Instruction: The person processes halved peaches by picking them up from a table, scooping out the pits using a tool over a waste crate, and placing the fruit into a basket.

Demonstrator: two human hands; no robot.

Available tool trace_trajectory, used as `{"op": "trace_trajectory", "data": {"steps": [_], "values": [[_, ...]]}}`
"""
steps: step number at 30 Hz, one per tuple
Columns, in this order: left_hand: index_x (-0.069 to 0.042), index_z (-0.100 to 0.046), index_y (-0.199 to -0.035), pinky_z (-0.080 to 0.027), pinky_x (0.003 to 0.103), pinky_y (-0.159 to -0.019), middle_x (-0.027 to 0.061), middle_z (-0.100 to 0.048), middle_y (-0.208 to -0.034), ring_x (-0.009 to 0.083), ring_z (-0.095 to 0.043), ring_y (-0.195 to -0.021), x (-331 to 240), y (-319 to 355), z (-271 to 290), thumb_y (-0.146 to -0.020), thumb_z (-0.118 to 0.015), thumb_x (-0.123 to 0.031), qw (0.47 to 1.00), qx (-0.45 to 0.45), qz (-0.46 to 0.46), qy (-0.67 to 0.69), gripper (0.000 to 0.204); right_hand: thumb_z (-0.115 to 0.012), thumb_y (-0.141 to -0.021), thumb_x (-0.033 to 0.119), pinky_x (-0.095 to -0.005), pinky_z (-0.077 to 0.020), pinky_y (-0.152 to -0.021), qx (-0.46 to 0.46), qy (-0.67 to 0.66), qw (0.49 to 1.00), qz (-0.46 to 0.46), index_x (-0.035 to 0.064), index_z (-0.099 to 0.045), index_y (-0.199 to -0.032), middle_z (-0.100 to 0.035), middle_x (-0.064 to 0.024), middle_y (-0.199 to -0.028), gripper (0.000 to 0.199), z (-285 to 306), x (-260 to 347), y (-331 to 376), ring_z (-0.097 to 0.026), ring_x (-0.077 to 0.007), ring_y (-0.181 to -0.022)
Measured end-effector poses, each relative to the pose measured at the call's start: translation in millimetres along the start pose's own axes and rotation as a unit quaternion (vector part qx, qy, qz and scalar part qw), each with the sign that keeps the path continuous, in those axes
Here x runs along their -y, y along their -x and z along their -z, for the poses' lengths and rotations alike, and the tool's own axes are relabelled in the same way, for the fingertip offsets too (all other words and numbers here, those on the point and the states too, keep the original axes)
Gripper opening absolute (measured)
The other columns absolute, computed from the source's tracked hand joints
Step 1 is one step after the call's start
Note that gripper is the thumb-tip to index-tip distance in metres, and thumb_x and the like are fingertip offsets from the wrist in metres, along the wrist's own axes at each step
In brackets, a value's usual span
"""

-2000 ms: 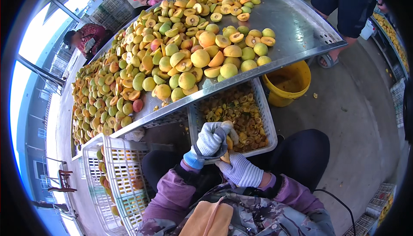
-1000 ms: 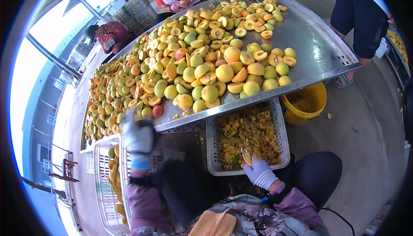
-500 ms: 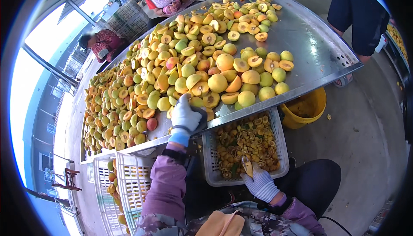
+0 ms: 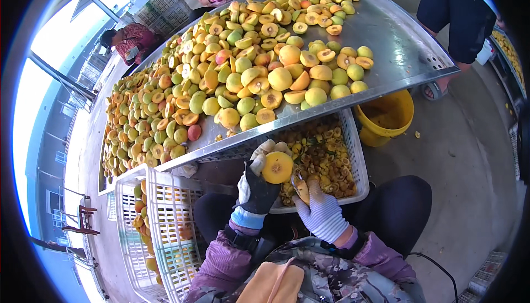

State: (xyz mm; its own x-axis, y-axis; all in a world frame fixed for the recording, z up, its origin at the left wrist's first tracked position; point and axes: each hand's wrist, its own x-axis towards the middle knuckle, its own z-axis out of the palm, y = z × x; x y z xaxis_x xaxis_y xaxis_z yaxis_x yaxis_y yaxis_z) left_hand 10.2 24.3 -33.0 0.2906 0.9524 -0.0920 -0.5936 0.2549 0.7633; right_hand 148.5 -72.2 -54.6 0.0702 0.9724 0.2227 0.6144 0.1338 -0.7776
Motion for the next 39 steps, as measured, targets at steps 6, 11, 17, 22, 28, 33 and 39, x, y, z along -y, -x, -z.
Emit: {"op": "trace_trajectory", "data": {"steps": [6, 11, 17, 22, 28, 33, 39], "values": [[-0.001, -0.05, -0.12, -0.041, 0.041, -0.1, 0.0157, -0.055, -0.121, 0.0285, -0.055, -0.11, 8, 18, -26, -0.085, -0.057, -0.034, 1.0, 0.002, 0.013, -0.009, 0.049, -0.061, -0.085, 0.024, -0.0437, -0.049, -0.046, -0.025, 0.019, 0.999, 0.024, -0.0022, -0.045, -0.105, -0.058, -0.0165, -0.058, 0.037, -6, 2, 2, -0.061, -0.0355, -0.053], [0.002, -0.05, -0.121, -0.044, 0.038, -0.096, 0.0176, -0.056, -0.12, 0.0267, -0.055, -0.109, 13, 24, -29, -0.085, -0.052, -0.032, 0.999, 0.03, 0.012, -0.03, 0.049, -0.059, -0.085, 0.024, -0.0445, -0.0503, -0.049, 0.008, 0.058, 0.998, -0.018, -0.0035, -0.042, -0.112, -0.06, -0.0161, -0.06, 0.042, -8, -1, 5, -0.062, -0.035, -0.054], [0.002, -0.052, -0.113, -0.046, 0.037, -0.094, 0.0174, -0.058, -0.115, 0.0259, -0.056, -0.105, 22, 23, -31, -0.085, -0.051, -0.032, 0.999, 0.016, -0.001, -0.036, 0.044, -0.06, -0.084, 0.018, -0.0464, -0.0498, -0.052, 0.047, 0.019, 0.996, -0.068, -0.0064, -0.045, -0.102, -0.059, -0.0227, -0.065, 0.034, -6, 5, 4, -0.06, -0.0419, -0.06], [0.001, -0.052, -0.11, -0.048, 0.037, -0.09, 0.0168, -0.059, -0.112, 0.0253, -0.058, -0.1, 26, 22, -31, -0.089, -0.05, -0.034, 0.999, 0.0, -0.009, -0.049, 0.04, -0.059, -0.085, 0.018, -0.0468, -0.0502, -0.054, 0.082, 0.003, 0.994, -0.073, -0.0085, -0.045, -0.105, -0.059, -0.0241, -0.067, 0.036, -2, 5, -1, -0.06, -0.0426, -0.062], [0.0, -0.055, -0.1, -0.051, 0.034, -0.08, 0.0163, -0.063, -0.1, 0.0226, -0.062, -0.086, 19, 21, -33, -0.096, -0.046, -0.041, 0.962, 0.023, -0.067, -0.265, 0.043, -0.057, -0.087, 0.024, -0.0429, -0.0489, -0.049, 0.077, -0.094, 0.993, -0.009, -0.0035, -0.045, -0.105, -0.059, -0.0197, -0.063, 0.035, -18, -16, 8, -0.061, -0.0357, -0.056], [0.0, -0.056, -0.085, -0.052, 0.035, -0.071, 0.019, -0.065, -0.084, 0.0223, -0.062, -0.076, 12, 16, -21, -0.095, -0.047, -0.047, 0.979, 0.124, 0.014, -0.159, 0.05, -0.054, -0.092, 0.027, -0.0296, -0.0426, -0.042, 0.285, -0.446, 0.836, -0.145, 0.0012, -0.05, -0.096, -0.054, -0.0059, -0.057, 0.027, 14, 1, 0, -0.052, -0.016, -0.045], [-0.007, -0.056, -0.083, -0.049, 0.041, -0.063, 0.0134, -0.062, -0.078, 0.0301, -0.059, -0.07, 20, 6, -42, -0.094, -0.044, -0.053, 0.98, -0.017, 0.145, 0.135, 0.048, -0.053, -0.095, 0.026, -0.0217, -0.0383, -0.041, 0.4, -0.627, 0.631, -0.222, 0.0086, -0.051, -0.092, -0.049, -0.0012, -0.058, 0.017, 33, -6, -1, -0.047, -0.0091, -0.046]]}}
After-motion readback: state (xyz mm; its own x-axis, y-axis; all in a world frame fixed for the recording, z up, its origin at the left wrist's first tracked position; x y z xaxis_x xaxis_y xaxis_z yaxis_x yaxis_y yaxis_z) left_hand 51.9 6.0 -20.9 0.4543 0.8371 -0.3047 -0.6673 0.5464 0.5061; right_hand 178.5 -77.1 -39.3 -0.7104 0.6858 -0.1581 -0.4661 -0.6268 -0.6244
